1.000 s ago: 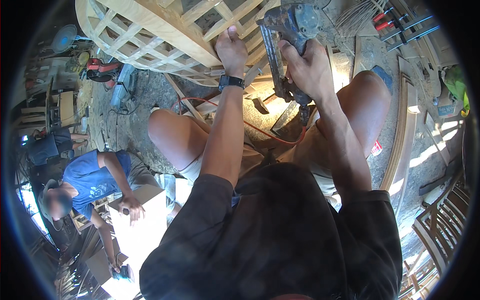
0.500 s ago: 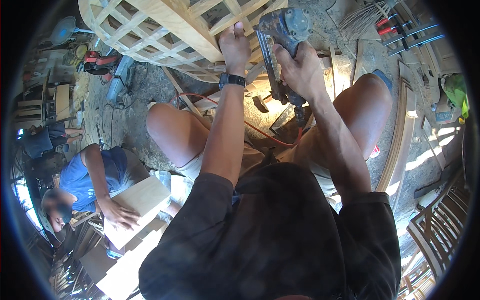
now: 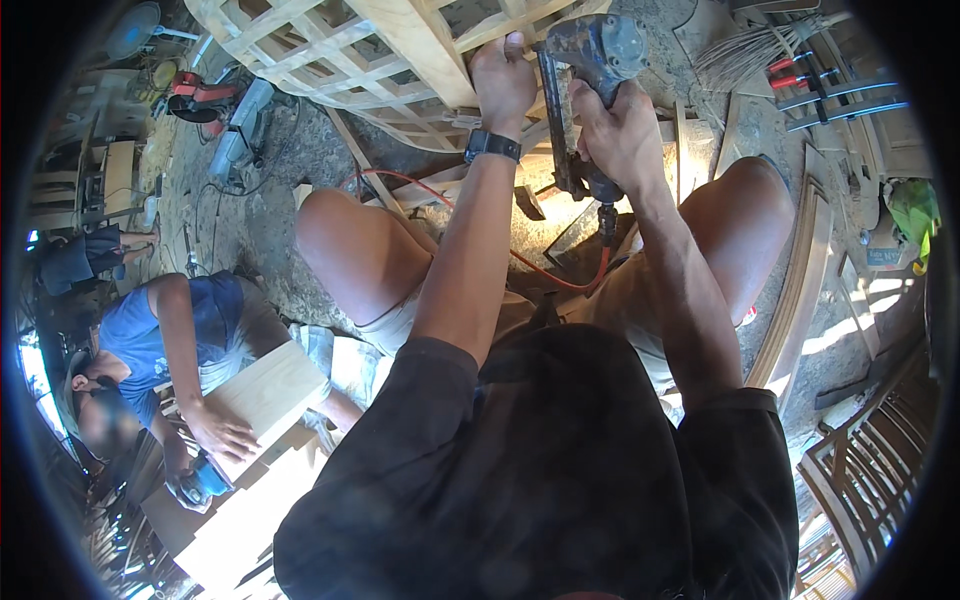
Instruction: The person assembles a curved wooden structure using a pneumatic nail gun, applies wood glue to the joints, and then prepares a power drill by inserting a bit. The person then walks to a workbench to swap the battery between a drill and a power sander.
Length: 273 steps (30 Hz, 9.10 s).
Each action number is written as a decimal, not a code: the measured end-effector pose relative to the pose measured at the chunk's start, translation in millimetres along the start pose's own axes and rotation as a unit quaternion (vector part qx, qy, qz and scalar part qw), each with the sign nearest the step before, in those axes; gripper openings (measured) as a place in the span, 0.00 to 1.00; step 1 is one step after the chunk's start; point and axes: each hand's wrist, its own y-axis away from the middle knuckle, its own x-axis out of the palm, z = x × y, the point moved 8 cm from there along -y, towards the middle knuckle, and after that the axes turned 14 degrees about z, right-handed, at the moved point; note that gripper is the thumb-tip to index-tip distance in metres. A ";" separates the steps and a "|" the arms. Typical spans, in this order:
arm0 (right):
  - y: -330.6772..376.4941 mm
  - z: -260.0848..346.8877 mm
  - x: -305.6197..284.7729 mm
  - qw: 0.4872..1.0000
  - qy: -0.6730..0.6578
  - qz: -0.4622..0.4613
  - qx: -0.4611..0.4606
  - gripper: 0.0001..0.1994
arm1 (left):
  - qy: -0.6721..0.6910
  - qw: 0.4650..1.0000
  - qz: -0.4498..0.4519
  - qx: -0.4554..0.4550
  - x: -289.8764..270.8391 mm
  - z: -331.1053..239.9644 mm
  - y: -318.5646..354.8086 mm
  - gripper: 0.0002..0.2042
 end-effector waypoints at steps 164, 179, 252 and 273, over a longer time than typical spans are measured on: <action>-26.7 48.8 11.5 0.996 0.083 -0.016 -0.031 0.20 | 0.104 0.955 0.268 -0.074 -49.9 -1.8 31.0 0.19; 12.7 82.2 -27.5 0.970 -0.198 -0.060 -0.129 0.13 | 0.276 0.905 0.313 -0.087 -115.1 -50.6 72.5 0.17; -56.6 -355.7 -54.8 0.830 0.398 0.079 0.382 0.25 | 0.020 0.979 -0.142 0.143 -165.8 -91.8 -105.0 0.43; -75.8 -365.7 -56.8 0.937 0.256 -0.013 0.239 0.13 | 0.027 0.977 -0.137 0.159 -156.4 -94.4 -103.3 0.41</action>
